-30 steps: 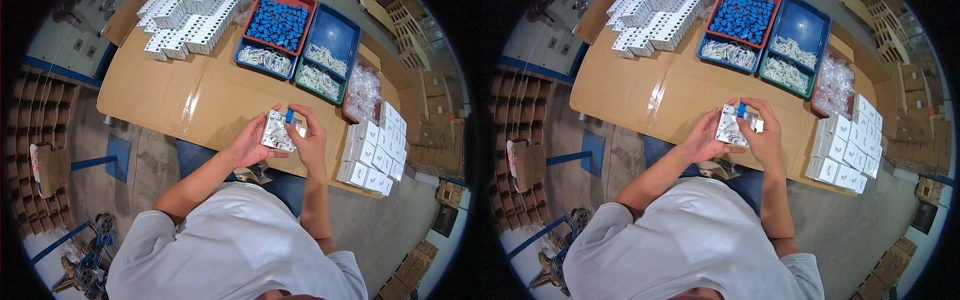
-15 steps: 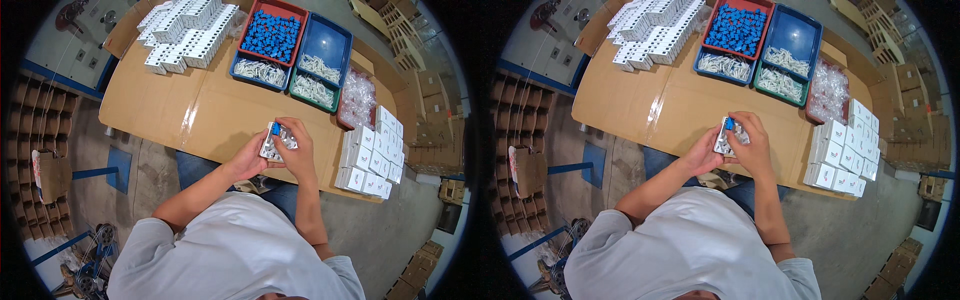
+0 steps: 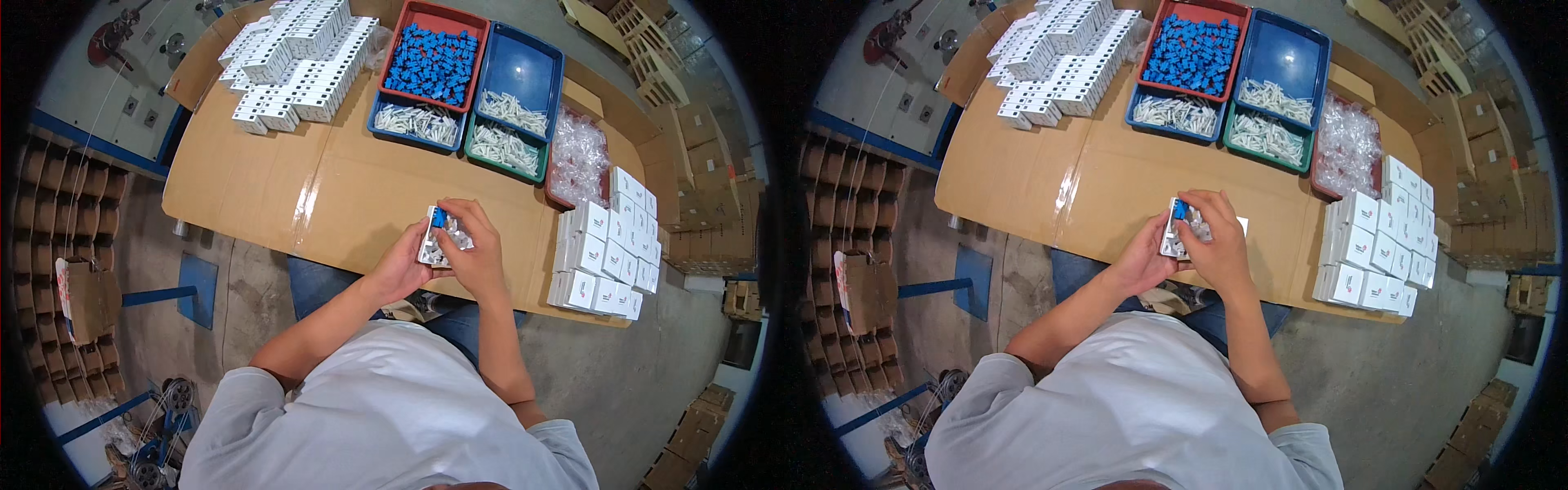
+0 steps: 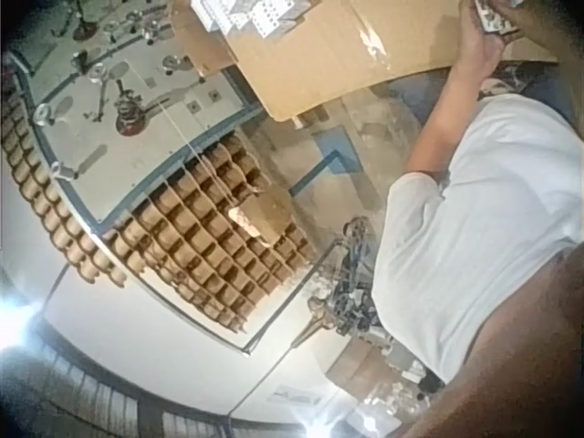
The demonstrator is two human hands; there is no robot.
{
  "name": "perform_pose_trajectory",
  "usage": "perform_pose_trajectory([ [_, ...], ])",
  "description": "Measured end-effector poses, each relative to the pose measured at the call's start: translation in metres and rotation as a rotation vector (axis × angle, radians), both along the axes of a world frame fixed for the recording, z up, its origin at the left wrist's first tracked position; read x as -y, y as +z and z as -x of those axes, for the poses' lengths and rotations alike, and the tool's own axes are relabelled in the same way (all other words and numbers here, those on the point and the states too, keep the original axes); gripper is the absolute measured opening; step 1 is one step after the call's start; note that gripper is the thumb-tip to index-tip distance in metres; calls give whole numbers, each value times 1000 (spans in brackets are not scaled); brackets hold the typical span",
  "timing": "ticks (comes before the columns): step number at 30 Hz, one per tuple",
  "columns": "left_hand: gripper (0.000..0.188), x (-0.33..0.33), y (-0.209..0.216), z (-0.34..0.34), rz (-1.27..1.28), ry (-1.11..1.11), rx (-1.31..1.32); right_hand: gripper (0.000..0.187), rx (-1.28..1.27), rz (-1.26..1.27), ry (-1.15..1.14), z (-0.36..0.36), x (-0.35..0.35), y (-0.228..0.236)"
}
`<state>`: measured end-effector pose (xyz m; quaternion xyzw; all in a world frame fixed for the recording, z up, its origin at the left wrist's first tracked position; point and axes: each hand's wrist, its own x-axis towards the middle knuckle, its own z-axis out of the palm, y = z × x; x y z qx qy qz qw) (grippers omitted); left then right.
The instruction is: Assemble and package small industrial components into boxes at a workbench.
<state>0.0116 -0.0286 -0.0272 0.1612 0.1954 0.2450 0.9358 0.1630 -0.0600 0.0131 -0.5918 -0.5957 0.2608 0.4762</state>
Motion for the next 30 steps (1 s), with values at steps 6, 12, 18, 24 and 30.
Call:
perform_pose_trajectory([
  [6, 46, 2, 0, -1, -17, 8, -29, 37, -5, 24, -1, 2, 3, 1],
  [12, 49, -1, -6, 0, -41, 21, -23, 38, 5, 34, -1, 5, 0, 4],
  [18, 48, -2, -3, 7, -39, 4, -56, 43, 25, 12, -11, 10, -2, 5],
  [24, 49, -2, 0, 10, -40, -2, -55, 38, 30, 20, 22, 8, 2, 3],
  [30, 48, -1, -7, 10, -14, 28, -41, 35, 34, 42, 10, 13, 0, 5],
])
